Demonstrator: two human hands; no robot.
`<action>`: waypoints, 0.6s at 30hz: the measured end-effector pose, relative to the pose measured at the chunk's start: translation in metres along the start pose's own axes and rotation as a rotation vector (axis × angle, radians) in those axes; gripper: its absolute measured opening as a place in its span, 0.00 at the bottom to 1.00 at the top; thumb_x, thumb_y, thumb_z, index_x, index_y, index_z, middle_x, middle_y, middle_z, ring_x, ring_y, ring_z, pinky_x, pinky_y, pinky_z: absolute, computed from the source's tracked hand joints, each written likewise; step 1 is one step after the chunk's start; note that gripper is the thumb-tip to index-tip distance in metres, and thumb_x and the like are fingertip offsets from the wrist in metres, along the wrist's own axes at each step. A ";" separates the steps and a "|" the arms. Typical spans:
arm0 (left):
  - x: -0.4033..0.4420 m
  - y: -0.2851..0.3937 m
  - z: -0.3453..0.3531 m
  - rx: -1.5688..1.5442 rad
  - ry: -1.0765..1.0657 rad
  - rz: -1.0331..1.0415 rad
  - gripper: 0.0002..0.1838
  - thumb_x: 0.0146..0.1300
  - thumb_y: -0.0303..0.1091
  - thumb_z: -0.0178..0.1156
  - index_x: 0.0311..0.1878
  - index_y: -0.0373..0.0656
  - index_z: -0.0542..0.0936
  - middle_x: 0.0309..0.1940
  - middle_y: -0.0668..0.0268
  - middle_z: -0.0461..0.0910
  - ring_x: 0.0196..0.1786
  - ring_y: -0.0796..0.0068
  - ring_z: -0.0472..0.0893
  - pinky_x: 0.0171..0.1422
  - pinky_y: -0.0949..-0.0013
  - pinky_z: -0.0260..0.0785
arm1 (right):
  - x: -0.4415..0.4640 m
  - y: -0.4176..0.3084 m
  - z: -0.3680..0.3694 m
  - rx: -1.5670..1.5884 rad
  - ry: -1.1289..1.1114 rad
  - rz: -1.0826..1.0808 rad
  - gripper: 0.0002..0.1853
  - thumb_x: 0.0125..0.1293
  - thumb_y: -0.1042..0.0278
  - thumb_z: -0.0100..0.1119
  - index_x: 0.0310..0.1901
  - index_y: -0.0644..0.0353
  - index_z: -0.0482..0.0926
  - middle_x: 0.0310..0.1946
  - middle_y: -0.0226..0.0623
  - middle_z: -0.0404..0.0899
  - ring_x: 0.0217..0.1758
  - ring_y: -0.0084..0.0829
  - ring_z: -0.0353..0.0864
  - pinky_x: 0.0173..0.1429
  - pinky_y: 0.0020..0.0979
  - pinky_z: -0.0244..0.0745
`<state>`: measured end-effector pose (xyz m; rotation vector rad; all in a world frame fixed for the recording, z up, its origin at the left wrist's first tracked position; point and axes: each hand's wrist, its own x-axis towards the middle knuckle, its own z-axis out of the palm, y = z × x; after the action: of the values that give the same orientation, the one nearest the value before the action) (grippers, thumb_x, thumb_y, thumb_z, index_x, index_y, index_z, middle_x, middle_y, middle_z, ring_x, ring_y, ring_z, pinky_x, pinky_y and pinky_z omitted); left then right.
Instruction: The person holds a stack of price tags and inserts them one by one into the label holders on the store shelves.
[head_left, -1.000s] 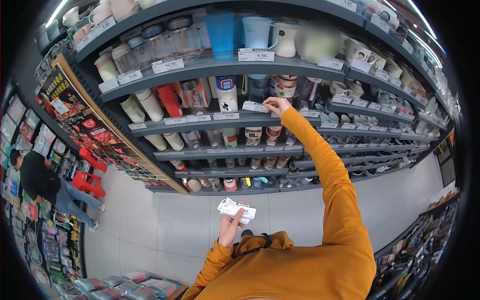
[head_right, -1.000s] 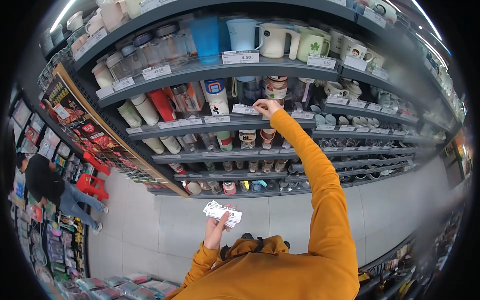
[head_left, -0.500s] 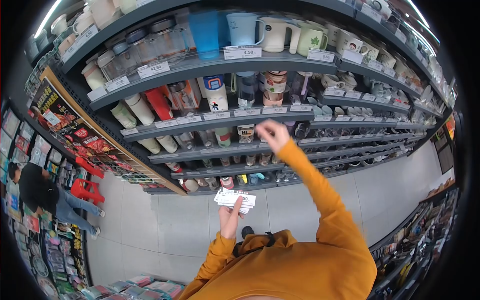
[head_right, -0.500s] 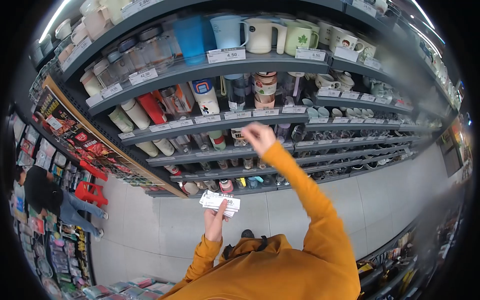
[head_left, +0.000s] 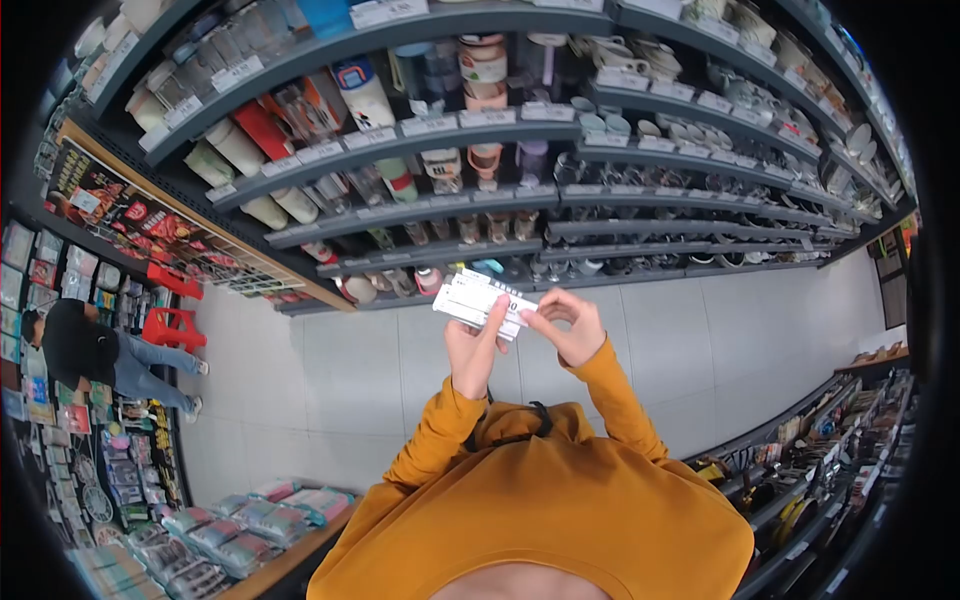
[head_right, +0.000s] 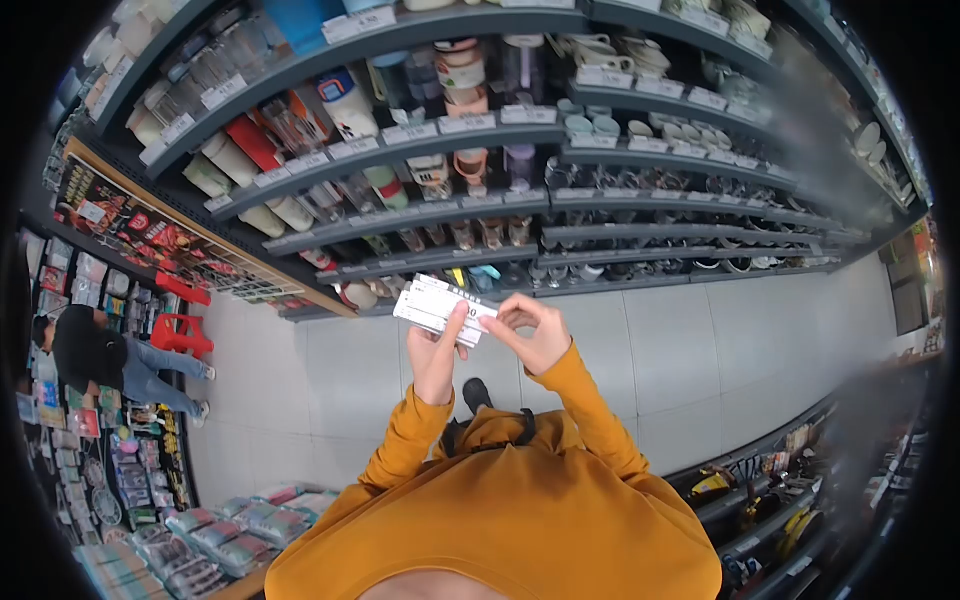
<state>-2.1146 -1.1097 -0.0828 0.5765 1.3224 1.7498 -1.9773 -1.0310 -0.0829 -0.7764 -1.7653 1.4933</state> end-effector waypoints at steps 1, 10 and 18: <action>-0.008 -0.005 0.011 -0.008 -0.017 0.021 0.09 0.67 0.33 0.60 0.42 0.35 0.80 0.31 0.67 0.81 0.26 0.85 0.76 0.22 0.79 0.64 | -0.009 0.001 -0.011 0.044 0.006 0.026 0.09 0.62 0.70 0.66 0.34 0.66 0.77 0.29 0.33 0.81 0.33 0.20 0.81 0.41 0.22 0.74; -0.091 -0.024 0.103 -0.237 -0.142 -0.071 0.16 0.73 0.34 0.49 0.54 0.30 0.73 0.47 0.58 0.79 0.43 0.72 0.81 0.40 0.66 0.81 | -0.074 -0.018 -0.110 0.193 0.146 0.032 0.08 0.64 0.70 0.64 0.37 0.66 0.77 0.31 0.31 0.81 0.32 0.18 0.79 0.40 0.21 0.74; -0.121 -0.033 0.126 -0.135 -0.184 -0.055 0.19 0.75 0.35 0.45 0.60 0.29 0.69 0.52 0.55 0.78 0.45 0.71 0.81 0.40 0.68 0.80 | -0.097 -0.034 -0.153 0.264 0.118 -0.024 0.08 0.65 0.72 0.62 0.40 0.67 0.76 0.33 0.32 0.80 0.33 0.18 0.78 0.39 0.22 0.74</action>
<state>-1.9413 -1.1391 -0.0567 0.6034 1.0749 1.6834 -1.7974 -1.0261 -0.0458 -0.6904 -1.4493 1.5907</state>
